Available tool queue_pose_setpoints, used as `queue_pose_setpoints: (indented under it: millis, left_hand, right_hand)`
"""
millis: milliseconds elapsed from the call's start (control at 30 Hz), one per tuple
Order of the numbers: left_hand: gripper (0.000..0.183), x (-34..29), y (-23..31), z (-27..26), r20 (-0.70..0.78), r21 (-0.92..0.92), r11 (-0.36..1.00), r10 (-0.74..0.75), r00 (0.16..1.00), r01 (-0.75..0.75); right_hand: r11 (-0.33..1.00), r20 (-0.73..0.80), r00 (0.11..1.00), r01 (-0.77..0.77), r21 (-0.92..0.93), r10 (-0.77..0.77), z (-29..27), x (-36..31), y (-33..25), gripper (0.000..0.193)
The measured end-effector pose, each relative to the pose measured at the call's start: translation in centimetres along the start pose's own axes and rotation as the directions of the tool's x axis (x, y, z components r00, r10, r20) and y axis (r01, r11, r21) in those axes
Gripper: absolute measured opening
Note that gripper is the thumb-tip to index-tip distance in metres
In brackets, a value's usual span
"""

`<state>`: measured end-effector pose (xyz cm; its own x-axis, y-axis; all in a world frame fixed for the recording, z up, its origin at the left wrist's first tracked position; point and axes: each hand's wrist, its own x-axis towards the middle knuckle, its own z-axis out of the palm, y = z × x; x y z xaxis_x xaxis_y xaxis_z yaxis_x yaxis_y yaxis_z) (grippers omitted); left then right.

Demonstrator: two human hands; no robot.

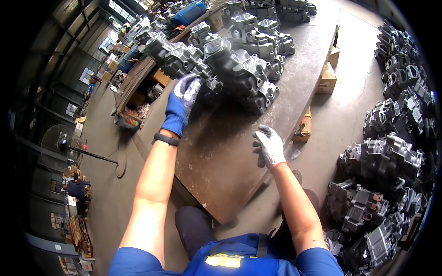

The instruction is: The person picks up metal engine or transmission housings one at a time, looks inside them while using a small hand tool, and then places them back onto a table or among other stacked units.

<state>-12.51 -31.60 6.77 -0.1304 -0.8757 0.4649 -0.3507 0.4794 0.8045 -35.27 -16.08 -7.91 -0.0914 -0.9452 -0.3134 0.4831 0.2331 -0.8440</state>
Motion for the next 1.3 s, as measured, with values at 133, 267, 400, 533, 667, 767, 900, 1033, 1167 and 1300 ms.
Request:
queue_pose_setpoints:
  millis: [133, 267, 400, 533, 667, 767, 900, 1033, 1167, 1300]
  left_hand:
    - [0.05, 6.5, -1.7, 1.0, 0.065, 0.176, 0.97, 0.159, 0.985, -0.168]
    - [0.073, 11.5, -0.7, 4.1, 0.261, 0.357, 0.896, 0.174, 0.95, -0.262]
    - [0.055, 14.3, -0.5, 7.1, 0.291, 0.919, 0.323, -0.177, 0.94, -0.224]
    - [0.041, 13.4, -0.4, 8.1, 0.273, 0.906, 0.338, -0.008, 0.962, -0.255]
    - [0.041, 10.7, 1.7, 9.1, 0.386, 0.839, 0.414, 0.006, 0.922, -0.354]
    - [0.037, 8.7, 1.9, 10.3, 0.405, 0.801, 0.362, 0.26, 0.877, -0.477]
    - [0.033, 6.5, 3.4, 9.7, 0.383, 0.827, 0.352, 0.216, 0.898, -0.438]
    - [0.024, 5.0, 6.9, 7.5, 0.377, 0.824, 0.308, 0.329, 0.866, -0.476]
    - [0.036, 3.4, 12.9, 2.1, 0.126, 0.834, 0.495, 0.259, 0.957, -0.244]
    - [0.035, -0.4, 11.1, -3.8, -0.096, 0.359, 0.933, 0.011, 0.995, 0.024]
  right_hand:
    - [0.966, 0.079, 0.994, -0.089, 0.244, 0.072, 1.1, 4.5, 1.2, 0.052]
    - [0.735, 0.24, 0.971, -0.165, 0.657, 0.004, 1.5, 9.8, 3.6, 0.051]
    - [0.547, 0.375, 0.875, -0.162, 0.821, -0.305, 1.2, 14.3, 3.9, 0.041]
    - [0.64, 0.178, 0.982, -0.096, 0.762, -0.065, 1.8, 14.6, 2.3, 0.035]
    - [0.721, 0.102, 0.995, -0.069, 0.69, -0.002, 1.8, 14.1, 1.4, 0.043]
    - [0.758, 0.051, 0.997, -0.082, 0.647, 0.065, 1.5, 13.1, 1.4, 0.039]
    - [0.776, 0.13, 0.988, -0.15, 0.613, 0.088, 0.7, 11.2, 1.6, 0.039]
    - [0.818, 0.271, 0.962, -0.141, 0.558, -0.018, 1.4, 8.7, 0.5, 0.043]
    - [0.981, 0.172, 0.971, 0.143, 0.133, -0.165, 1.0, 5.5, -3.6, 0.057]
    - [0.918, 0.426, 0.881, 0.023, 0.396, -0.205, 0.8, -0.5, -7.7, 0.061]
